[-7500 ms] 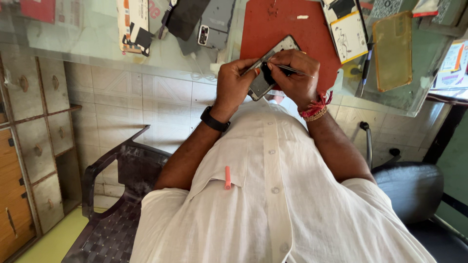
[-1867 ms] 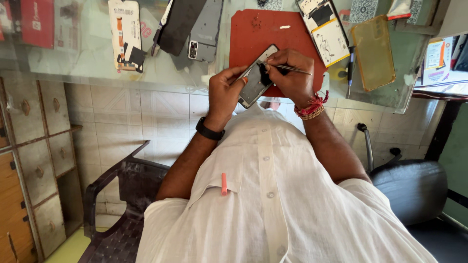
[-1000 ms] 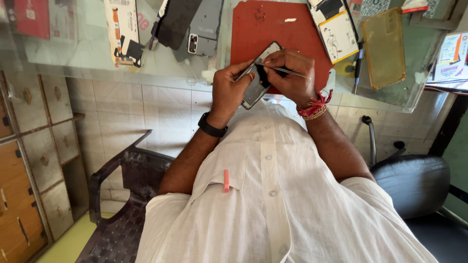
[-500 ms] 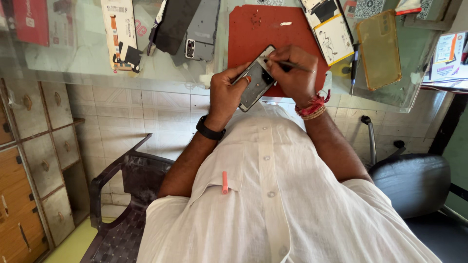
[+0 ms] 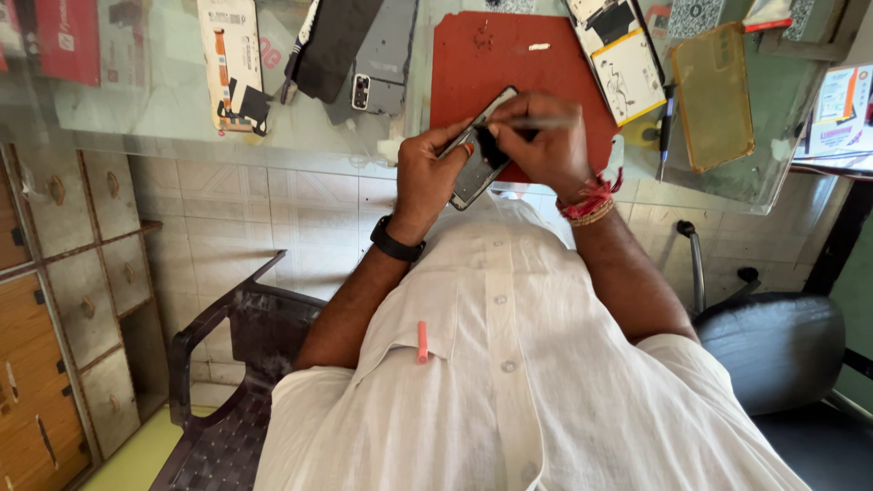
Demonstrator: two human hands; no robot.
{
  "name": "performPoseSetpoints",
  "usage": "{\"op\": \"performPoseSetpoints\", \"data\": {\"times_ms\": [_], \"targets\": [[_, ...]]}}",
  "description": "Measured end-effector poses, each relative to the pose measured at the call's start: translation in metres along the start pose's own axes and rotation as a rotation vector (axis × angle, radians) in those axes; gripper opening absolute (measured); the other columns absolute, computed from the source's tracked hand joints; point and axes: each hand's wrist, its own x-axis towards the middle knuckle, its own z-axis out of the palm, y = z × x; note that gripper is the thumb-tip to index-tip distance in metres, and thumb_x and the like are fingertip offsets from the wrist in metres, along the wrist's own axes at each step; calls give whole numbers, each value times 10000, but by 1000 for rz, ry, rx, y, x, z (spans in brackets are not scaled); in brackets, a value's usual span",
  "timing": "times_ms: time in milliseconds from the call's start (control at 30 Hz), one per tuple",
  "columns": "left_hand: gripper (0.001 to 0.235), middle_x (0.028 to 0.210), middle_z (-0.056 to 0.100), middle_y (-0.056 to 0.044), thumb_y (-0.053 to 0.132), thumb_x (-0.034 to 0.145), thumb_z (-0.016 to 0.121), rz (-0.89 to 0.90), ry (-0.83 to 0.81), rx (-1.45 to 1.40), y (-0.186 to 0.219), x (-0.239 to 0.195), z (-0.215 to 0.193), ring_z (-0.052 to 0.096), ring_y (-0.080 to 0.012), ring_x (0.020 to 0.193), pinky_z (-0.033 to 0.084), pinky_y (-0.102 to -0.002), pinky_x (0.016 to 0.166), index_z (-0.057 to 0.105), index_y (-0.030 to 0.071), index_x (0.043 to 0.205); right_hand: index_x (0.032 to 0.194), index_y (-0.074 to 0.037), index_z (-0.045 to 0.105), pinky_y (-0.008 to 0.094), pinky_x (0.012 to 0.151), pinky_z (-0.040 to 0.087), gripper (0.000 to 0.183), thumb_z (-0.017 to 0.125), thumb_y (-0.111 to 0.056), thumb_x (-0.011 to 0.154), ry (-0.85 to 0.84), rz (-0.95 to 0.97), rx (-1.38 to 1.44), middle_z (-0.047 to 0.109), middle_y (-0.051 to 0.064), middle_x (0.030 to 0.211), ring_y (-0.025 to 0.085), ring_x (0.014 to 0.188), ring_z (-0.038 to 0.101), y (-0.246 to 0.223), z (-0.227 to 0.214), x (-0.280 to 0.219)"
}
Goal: The person disassembles a smartphone by removing the back cover and battery, then uses tweezers to adjust internal components and connectors. The person handles the phone chassis, battery, and tweezers throughout the process.
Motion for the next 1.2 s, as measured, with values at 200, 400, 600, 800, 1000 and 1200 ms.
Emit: {"op": "performPoseSetpoints", "data": {"times_ms": [200, 400, 600, 800, 1000, 1200], "targets": [[325, 991, 794, -88, -12, 922, 657, 45, -21, 8, 5, -2, -2, 714, -81, 838, 574, -221, 738, 720, -32, 1240, 998, 67, 618, 256, 682, 633, 149, 732, -25, 1024, 24, 273, 270, 732, 112, 873, 130, 762, 740, 4, 6, 13], [322, 994, 796, -103, -17, 917, 666, 8, -8, -36, 1, -4, -1, 715, -89, 828, 570, -224, 721, 715, -33, 1236, 975, 56, 644, 252, 612, 606, 153, 737, -49, 1036, 254, 187, 90, 729, 101, 818, 126, 723, 729, 3, 22, 7], [327, 1014, 799, -113, -25, 914, 663, 63, -2, 17, -2, -2, -1, 723, -94, 859, 576, -225, 740, 721, -37, 1236, 958, 37, 651, 258, 600, 576, 160, 738, -63, 1047, 145, 179, 224, 702, 68, 809, 109, 700, 687, 2, 25, 6], [318, 1009, 801, -107, -14, 908, 668, 42, 8, 5, -2, -2, -2, 732, -89, 854, 587, -225, 739, 726, -37, 1219, 941, 11, 663, 250, 559, 535, 169, 736, -93, 1052, 299, 174, 131, 703, 49, 781, 93, 650, 656, 2, 13, 9], [321, 1019, 801, -117, -17, 911, 663, 43, 3, 8, -3, -3, -1, 724, -91, 857, 582, -227, 747, 724, -42, 1225, 894, 30, 688, 251, 517, 520, 194, 769, -93, 1020, 247, 306, 110, 693, 84, 723, 104, 597, 653, 5, 21, 11], [295, 1033, 798, -120, -19, 922, 658, 40, 0, -39, 2, 1, -1, 747, -104, 885, 600, -232, 782, 721, -47, 1209, 943, 35, 661, 267, 604, 601, 139, 722, -44, 1040, 344, 215, 236, 728, 90, 824, 113, 702, 710, 11, 9, 10]]}}
